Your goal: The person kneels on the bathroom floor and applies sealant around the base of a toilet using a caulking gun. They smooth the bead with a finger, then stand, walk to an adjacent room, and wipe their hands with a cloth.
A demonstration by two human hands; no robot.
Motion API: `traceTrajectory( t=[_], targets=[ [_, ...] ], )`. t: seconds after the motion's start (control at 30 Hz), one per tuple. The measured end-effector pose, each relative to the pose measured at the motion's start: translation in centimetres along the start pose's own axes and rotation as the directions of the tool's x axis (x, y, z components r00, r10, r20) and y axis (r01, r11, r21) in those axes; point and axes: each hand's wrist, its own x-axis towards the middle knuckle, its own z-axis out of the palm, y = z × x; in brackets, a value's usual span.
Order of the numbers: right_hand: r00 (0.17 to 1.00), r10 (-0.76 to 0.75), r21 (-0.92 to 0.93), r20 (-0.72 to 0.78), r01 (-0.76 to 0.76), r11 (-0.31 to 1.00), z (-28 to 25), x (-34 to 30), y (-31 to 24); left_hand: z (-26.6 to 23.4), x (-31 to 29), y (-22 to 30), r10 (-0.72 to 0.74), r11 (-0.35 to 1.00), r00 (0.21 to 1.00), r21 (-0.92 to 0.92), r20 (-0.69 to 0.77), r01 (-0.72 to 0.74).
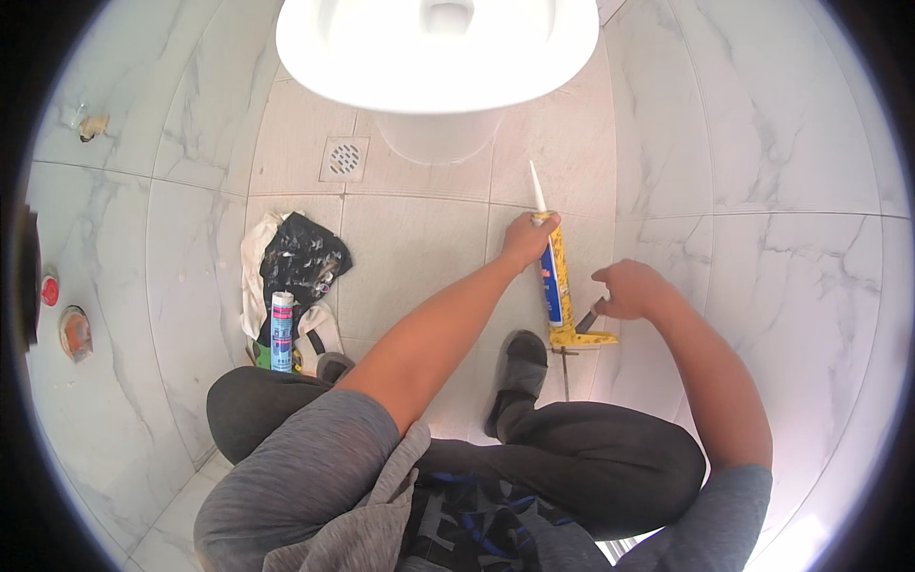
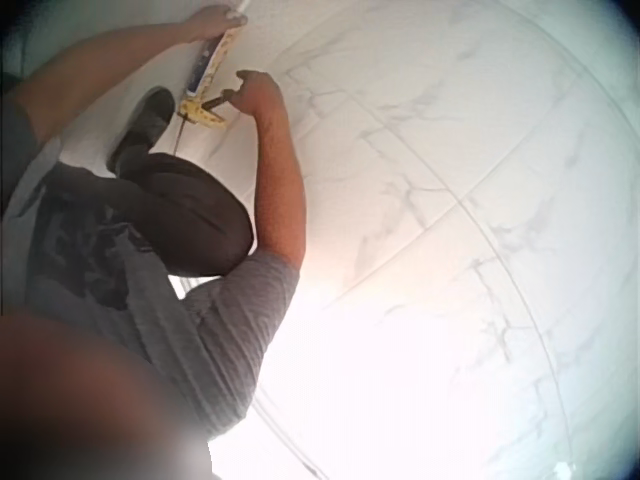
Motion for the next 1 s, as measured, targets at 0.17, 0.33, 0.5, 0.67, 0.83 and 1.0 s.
traceTrajectory(
  t=[0.17,0.33,0.5,0.67,0.83,1.0],
  targets=[
    [0.958,-0.021,-0.019,-0.286,0.016,1.000,-2.9,3.0,-0.4,2.4,1.2,-1.4,-0.016,0.993,0.999,0.120,0.029,0.012],
    [0.864,-0.046,0.041,-0.501,0.077,0.996,-4.8,9.9,-1.0,3.0,1.4,-3.3,0.045,0.988,0.991,0.141,0.122,-0.062],
    [0.784,0.172,0.705,-0.596,0.408,0.580,-0.1,19.5,-8.2,-10.1,-0.3,-4.1,-0.129,0.311,0.825,0.812,0.551,-0.493],
    [0.801,0.272,0.817,-0.533,0.404,0.411,4.8,24.9,-17.3,-30.6,-2.8,0.3,-0.276,-0.234,0.847,0.823,0.454,-0.518],
    [0.714,0.382,0.804,-0.586,0.453,0.386,4.2,26.6,-20.8,-42.0,-8.1,0.9,-0.054,0.007,0.938,0.940,0.341,-0.341],
    [0.763,0.412,0.863,-0.498,0.391,0.319,3.2,27.3,-20.9,-43.9,-8.3,-2.9,0.093,0.042,0.955,0.957,0.282,-0.286]
  ],
)
